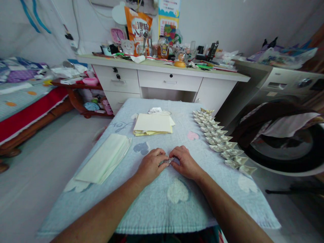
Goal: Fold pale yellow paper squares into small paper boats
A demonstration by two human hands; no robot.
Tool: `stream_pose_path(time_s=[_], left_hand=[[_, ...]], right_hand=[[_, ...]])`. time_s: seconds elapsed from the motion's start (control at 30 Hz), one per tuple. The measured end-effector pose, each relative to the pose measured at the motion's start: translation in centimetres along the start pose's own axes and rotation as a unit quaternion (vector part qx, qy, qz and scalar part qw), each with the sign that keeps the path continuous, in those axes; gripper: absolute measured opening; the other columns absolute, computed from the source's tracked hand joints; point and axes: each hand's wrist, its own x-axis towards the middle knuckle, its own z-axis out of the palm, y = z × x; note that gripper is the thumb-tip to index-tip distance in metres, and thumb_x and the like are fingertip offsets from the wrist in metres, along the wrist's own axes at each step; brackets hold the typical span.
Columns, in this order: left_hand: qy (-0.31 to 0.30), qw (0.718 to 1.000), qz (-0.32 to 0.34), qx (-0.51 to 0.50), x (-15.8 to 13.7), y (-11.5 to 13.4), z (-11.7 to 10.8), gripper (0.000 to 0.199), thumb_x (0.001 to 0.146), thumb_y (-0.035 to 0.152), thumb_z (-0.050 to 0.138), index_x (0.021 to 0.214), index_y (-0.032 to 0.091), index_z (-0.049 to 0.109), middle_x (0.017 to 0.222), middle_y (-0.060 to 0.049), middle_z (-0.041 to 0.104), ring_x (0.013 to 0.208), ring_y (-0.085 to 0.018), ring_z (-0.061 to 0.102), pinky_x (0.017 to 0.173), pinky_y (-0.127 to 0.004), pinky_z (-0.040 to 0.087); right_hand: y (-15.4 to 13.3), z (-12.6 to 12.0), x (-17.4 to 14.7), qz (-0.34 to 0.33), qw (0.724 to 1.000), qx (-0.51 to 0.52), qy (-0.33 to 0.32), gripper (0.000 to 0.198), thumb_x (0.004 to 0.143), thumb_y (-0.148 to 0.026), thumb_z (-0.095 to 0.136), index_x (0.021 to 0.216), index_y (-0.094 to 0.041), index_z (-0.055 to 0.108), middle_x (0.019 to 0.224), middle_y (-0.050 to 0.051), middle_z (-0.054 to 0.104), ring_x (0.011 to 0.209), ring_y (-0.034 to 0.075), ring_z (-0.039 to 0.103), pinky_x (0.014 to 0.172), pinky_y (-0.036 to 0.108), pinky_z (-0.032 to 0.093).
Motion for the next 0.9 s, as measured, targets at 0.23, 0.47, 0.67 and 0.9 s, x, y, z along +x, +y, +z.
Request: stream_pose_path(time_s=[0.23,0.47,0.67,0.9], left_hand=[[-0.017,0.999,0.009,0.037,0.27,-0.05,0.03,0.008,0.082,0.023,0.065,0.09,0.021,0.067,0.089,-0.002,0.066,0.088,-0.019,0.056,0.08,-0.032,0.043],[-0.02,0.999,0.02,0.04,0.32,-0.26,0.12,0.005,0.083,0.022,0.064,0.086,0.021,0.068,0.087,-0.003,0.066,0.086,-0.019,0.055,0.079,-0.032,0.043],[-0.02,0.998,0.032,0.049,0.32,0.05,0.1,0.01,0.086,0.022,0.06,0.084,0.021,0.07,0.085,-0.004,0.064,0.086,-0.019,0.054,0.078,-0.031,0.043],[-0.017,0.998,0.036,0.046,0.29,0.1,0.17,0.012,0.087,0.021,0.057,0.085,0.02,0.068,0.085,-0.004,0.064,0.085,-0.018,0.054,0.078,-0.031,0.043]], right_hand=[[-0.01,0.19,-0.11,-0.016,0.998,-0.059,-0.004,0.016,0.079,-0.01,0.064,0.091,-0.02,0.064,0.09,0.004,0.057,0.088,0.019,0.047,0.079,0.031,0.034],[-0.15,-0.3,-0.02,-0.035,0.994,-0.095,-0.027,0.008,0.081,-0.011,0.063,0.083,-0.019,0.065,0.084,0.004,0.059,0.083,0.019,0.048,0.076,0.031,0.034],[0.04,-0.51,0.03,-0.055,0.993,-0.096,-0.044,0.01,0.086,-0.015,0.061,0.08,-0.019,0.068,0.079,0.005,0.06,0.079,0.018,0.049,0.074,0.031,0.035],[0.31,-0.3,-0.01,-0.048,0.997,-0.052,-0.03,0.009,0.083,-0.01,0.062,0.082,-0.018,0.065,0.082,0.004,0.061,0.084,0.018,0.051,0.076,0.029,0.037]])
